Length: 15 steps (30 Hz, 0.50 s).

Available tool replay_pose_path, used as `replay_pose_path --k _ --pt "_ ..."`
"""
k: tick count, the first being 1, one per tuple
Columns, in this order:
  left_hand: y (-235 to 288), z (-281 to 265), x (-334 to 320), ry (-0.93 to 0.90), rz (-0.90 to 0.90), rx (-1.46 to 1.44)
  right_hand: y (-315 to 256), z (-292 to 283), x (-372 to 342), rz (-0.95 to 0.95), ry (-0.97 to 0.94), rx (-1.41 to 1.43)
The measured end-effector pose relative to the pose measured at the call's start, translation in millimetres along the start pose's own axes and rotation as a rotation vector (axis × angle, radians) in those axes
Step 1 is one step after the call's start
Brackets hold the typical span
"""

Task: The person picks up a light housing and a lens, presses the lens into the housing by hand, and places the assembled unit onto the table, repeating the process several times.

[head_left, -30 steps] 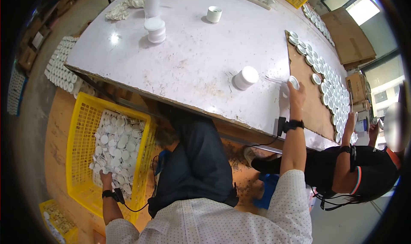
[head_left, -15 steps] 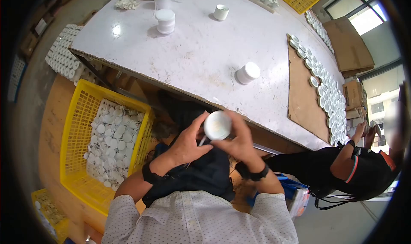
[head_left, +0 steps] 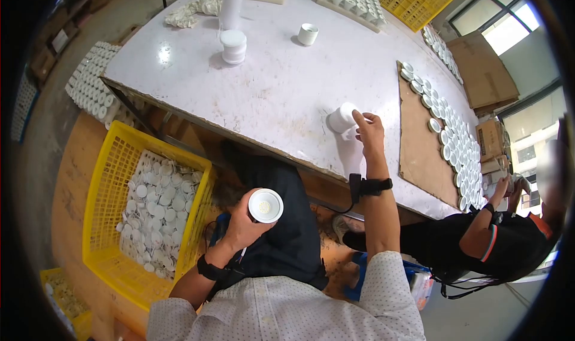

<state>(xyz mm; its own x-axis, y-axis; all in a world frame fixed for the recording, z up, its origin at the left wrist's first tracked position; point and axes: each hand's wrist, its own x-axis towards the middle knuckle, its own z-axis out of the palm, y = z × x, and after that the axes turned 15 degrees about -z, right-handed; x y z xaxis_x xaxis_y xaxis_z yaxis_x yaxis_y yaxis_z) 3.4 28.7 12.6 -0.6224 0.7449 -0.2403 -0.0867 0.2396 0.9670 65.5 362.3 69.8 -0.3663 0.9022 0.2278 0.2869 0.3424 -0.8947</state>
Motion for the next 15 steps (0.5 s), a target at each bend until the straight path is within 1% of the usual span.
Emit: replay_pose_path --k 2,3,4,5,6,7,8,9,10,11,12,14,15 --pt "-6 1 2 0.042 0.122 0.045 9 0 9 0.013 -0.037 0.005" --pt "-7 0 1 0.048 0.122 0.041 14 0 12 0.032 -0.075 0.009" --pt "-8 -1 -1 0.029 0.031 0.002 19 -1 15 0.030 -0.082 0.008" --pt "-8 -2 -2 0.008 -0.060 -0.036 21 -3 15 0.087 -0.092 0.119" --pt "-8 -3 -2 0.010 -0.062 -0.035 23 -4 15 0.147 -0.100 0.229" --pt "-9 -3 -2 0.010 -0.055 -0.022 26 -3 14 0.168 -0.088 0.304" --pt "-10 -3 -2 0.008 -0.048 -0.009 25 -3 12 0.172 -0.084 0.305" --pt "-11 -2 -1 0.003 -0.049 -0.006 23 -4 10 0.206 -0.080 0.370" --pt "-14 0 1 0.019 0.022 0.017 22 -5 9 0.239 -0.076 0.436" --pt "-15 1 2 0.035 0.092 0.039 21 -8 7 0.242 -0.072 0.436" --pt "-15 1 1 0.033 0.091 0.040 21 -10 5 0.236 -0.056 0.467" --pt "-13 1 -2 -0.018 -0.070 -0.019 22 -13 2 0.231 -0.043 0.497" --pt "-13 2 -1 -0.018 -0.072 -0.020 23 -14 0 0.222 -0.049 0.533"
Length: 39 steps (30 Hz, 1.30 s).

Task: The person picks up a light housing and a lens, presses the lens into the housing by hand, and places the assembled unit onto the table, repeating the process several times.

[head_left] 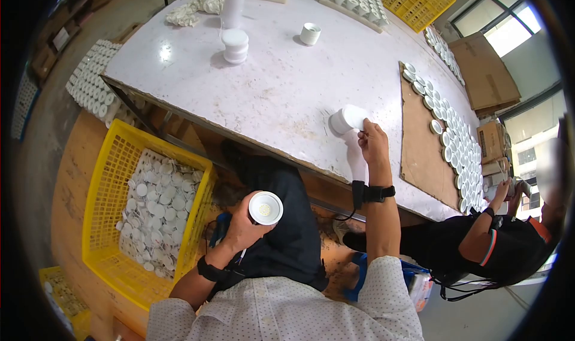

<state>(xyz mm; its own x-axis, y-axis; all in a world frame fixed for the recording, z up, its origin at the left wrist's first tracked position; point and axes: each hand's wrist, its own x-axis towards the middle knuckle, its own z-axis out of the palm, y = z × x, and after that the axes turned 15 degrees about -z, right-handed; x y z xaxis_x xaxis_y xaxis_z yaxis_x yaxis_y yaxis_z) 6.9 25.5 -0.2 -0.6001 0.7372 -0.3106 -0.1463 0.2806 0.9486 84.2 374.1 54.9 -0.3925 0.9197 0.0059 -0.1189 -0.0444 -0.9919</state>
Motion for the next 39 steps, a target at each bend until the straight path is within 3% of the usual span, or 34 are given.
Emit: replay_pose_path --k 10,15,19,25,31,34,36,39 --pt "6 2 2 -0.056 -0.025 -0.031 4 -20 -52 -0.034 0.046 0.243" --pt "26 10 10 -0.073 -0.011 -0.001 2 0 -101 0.024 0.035 0.198" --pt "36 15 12 -0.035 0.047 0.037 6 21 -134 0.047 -0.098 0.087" --pt "38 5 14 -0.042 -0.027 0.010 22 36 -170 0.208 -0.340 0.110" --pt "37 1 11 -0.260 -0.118 -0.103 42 51 -193 0.233 -0.466 -0.005" --pt "36 3 10 -0.261 -0.117 -0.213 44 58 -196 0.177 -0.443 -0.027" --pt "33 3 12 -0.139 -0.011 -0.075 45 60 -197 0.173 -0.440 -0.017" --pt "26 4 13 -0.074 -0.007 -0.093 44 61 -197 0.179 -0.448 -0.017"
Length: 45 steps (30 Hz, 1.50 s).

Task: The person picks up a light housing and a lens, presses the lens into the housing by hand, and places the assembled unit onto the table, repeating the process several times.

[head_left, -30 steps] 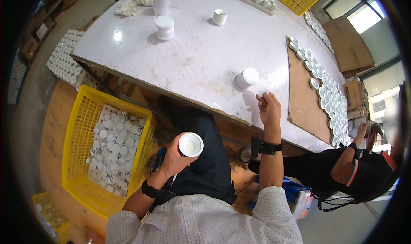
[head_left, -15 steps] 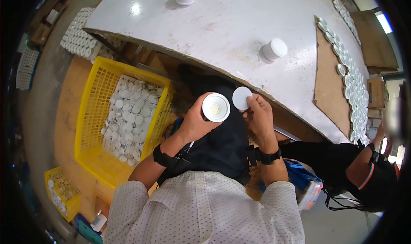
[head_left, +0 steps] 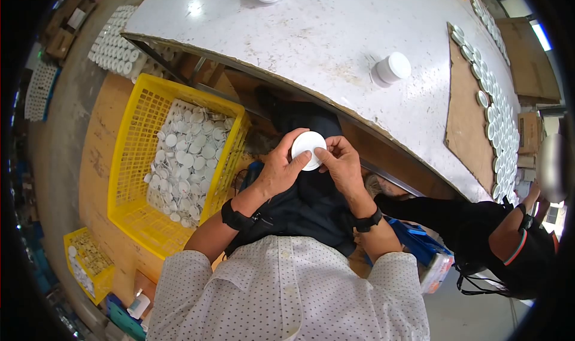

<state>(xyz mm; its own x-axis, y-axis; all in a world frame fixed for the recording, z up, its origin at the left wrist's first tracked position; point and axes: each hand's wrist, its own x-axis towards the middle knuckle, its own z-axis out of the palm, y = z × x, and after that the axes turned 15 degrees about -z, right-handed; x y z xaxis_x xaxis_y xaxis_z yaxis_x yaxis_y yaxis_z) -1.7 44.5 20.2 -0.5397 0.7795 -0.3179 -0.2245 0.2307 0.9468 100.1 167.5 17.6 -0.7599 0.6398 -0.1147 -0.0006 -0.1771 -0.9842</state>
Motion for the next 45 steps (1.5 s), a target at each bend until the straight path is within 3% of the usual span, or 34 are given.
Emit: replay_pose_path --k 8,18,24,30,32,34,35,36,37,38,39,40,42,45 --pt "-2 -1 0 0.063 -0.013 0.021 0 3 0 0.080 0.002 0.148" --pt "-6 -2 -2 0.069 0.054 0.053 6 3 -3 0.057 -0.014 0.107" --pt "-9 -4 -3 0.061 -0.006 0.049 21 -1 -3 -0.019 -0.041 0.062" --pt "-18 -13 4 0.164 -0.018 0.058 12 9 -5 0.033 -0.005 -0.043" --pt "-28 -33 10 0.310 -0.014 0.146 10 7 -7 0.006 -0.031 -0.059" --pt "-57 -65 19 0.355 -0.265 -0.302 6 2 -6 -0.007 -0.042 -0.083" --pt "-65 -85 19 0.460 -0.391 -0.366 4 -3 -6 -0.037 -0.035 -0.078" --pt "-94 -114 22 0.516 -0.332 -0.342 0 -12 -6 -0.070 -0.015 -0.081" --pt "-116 -141 22 0.616 -0.413 -0.310 -6 -19 -5 -0.093 0.008 -0.116" --pt "-151 -172 20 0.586 -0.344 -0.343 -12 -27 -2 -0.095 0.045 -0.118" --pt "-165 -196 10 0.615 -0.454 -0.429 -21 -36 1 -0.118 0.089 -0.170" --pt "-162 -200 0 0.729 -0.455 -0.514 -31 -44 5 -0.138 0.131 -0.218" --pt "-236 -261 -27 0.789 -0.545 -0.334 -46 -65 17 -0.237 0.257 -0.331" --pt "-247 -283 -75 0.915 -0.829 -0.199 -64 -116 46 -0.524 0.487 -0.836"
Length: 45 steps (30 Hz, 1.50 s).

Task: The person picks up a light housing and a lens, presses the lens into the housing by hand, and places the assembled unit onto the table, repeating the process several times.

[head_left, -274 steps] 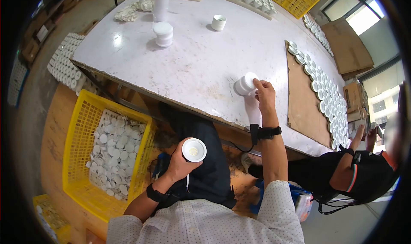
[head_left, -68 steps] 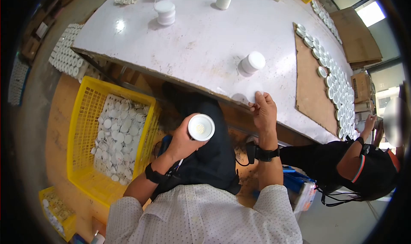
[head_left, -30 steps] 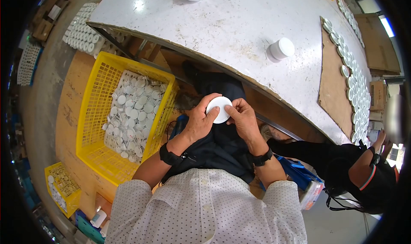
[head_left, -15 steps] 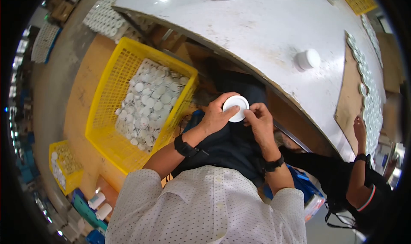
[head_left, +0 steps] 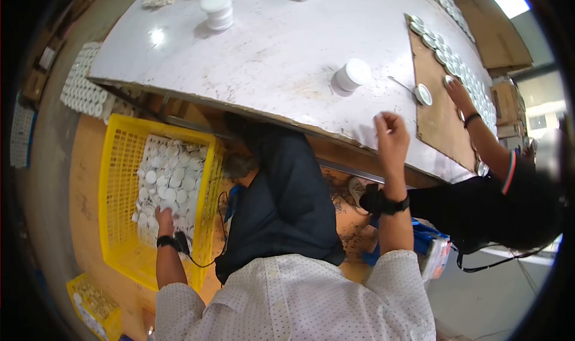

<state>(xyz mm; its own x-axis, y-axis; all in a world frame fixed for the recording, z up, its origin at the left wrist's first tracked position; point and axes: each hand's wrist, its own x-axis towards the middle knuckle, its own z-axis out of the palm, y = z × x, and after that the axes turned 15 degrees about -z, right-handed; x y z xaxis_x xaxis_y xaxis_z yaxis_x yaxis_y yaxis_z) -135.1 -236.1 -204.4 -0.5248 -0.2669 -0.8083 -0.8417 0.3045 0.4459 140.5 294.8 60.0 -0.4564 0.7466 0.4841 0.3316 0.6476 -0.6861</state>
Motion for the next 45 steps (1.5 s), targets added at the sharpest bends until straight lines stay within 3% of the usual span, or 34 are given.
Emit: replay_pose_path --k 1,2,4,5,9,10,11,12,13,15,16,17,20,23,25,27,29,31,33,35,37,38,39,40,41,43,45 --pt "-19 -13 18 0.127 0.057 0.064 15 -10 16 -0.132 0.077 -0.170" --pt "-54 -36 83 0.179 0.193 0.152 38 -21 33 -0.145 0.110 -0.299" --pt "-69 -49 91 0.218 0.142 0.251 79 -43 62 -0.168 0.145 -0.430" --pt "-76 -50 102 0.242 0.155 0.303 95 -52 76 -0.047 0.126 -0.499" --pt "-60 -19 45 0.141 0.087 0.297 133 -67 105 0.276 0.062 -0.522" --pt "-59 -11 39 0.108 0.176 0.328 128 -69 108 0.329 0.041 -0.465" --pt "-57 -2 33 0.077 0.266 0.358 131 -69 109 0.310 0.041 -0.460" --pt "-31 13 -14 0.005 0.206 0.350 142 -69 110 0.251 0.020 -0.484" --pt "-27 24 -13 0.005 0.207 0.332 147 -69 112 0.194 0.000 -0.507" --pt "-19 41 -17 -0.095 0.450 0.394 147 -69 113 0.200 -0.032 -0.499" --pt "-14 48 -19 -0.092 0.449 0.392 150 -70 111 0.207 -0.034 -0.530" --pt "-2 61 -40 -0.204 0.485 0.330 152 -71 107 0.218 -0.037 -0.562" --pt "37 97 -123 -0.411 0.565 0.236 126 -74 81 0.185 -0.085 -0.561" --pt "69 124 -212 -0.765 0.519 0.203 125 -80 49 0.102 -0.121 -0.445" --pt "80 144 -253 -1.014 0.535 0.193 86 -67 21 -0.018 -0.205 -0.376" --pt "88 165 -294 -1.131 0.617 0.189 42 -50 -8 -0.153 -0.242 -0.267" --pt "97 182 -327 -1.113 0.856 0.340 -8 -31 -25 -0.280 -0.366 -0.104" --pt "95 198 -343 -1.162 0.839 0.342 -32 -3 -47 -0.170 -0.444 0.302" --pt "86 208 -345 -1.246 0.676 0.298 -58 10 -53 -0.336 -0.597 0.371" --pt "91 201 -355 -1.038 0.955 0.454 -70 22 -57 -0.415 -0.740 0.413" --pt "82 197 -344 -1.002 0.997 0.373 -76 28 -52 -0.421 -0.729 0.443" --pt "80 192 -341 -0.998 0.999 0.375 -72 29 -46 -0.318 -0.657 0.446" --pt "79 187 -338 -1.012 0.851 0.347 -66 31 -38 -0.217 -0.584 0.447" --pt "78 184 -336 -1.024 0.702 0.315 -53 37 -22 -0.048 -0.381 0.346" --pt "79 181 -337 -1.024 0.702 0.315 -36 45 -1 0.120 -0.177 0.242" --pt "82 174 -339 -0.995 0.580 0.350 -4 46 40 0.344 0.021 0.286" --pt "77 175 -336 -0.992 0.653 0.343 8 47 62 0.562 0.043 0.442"
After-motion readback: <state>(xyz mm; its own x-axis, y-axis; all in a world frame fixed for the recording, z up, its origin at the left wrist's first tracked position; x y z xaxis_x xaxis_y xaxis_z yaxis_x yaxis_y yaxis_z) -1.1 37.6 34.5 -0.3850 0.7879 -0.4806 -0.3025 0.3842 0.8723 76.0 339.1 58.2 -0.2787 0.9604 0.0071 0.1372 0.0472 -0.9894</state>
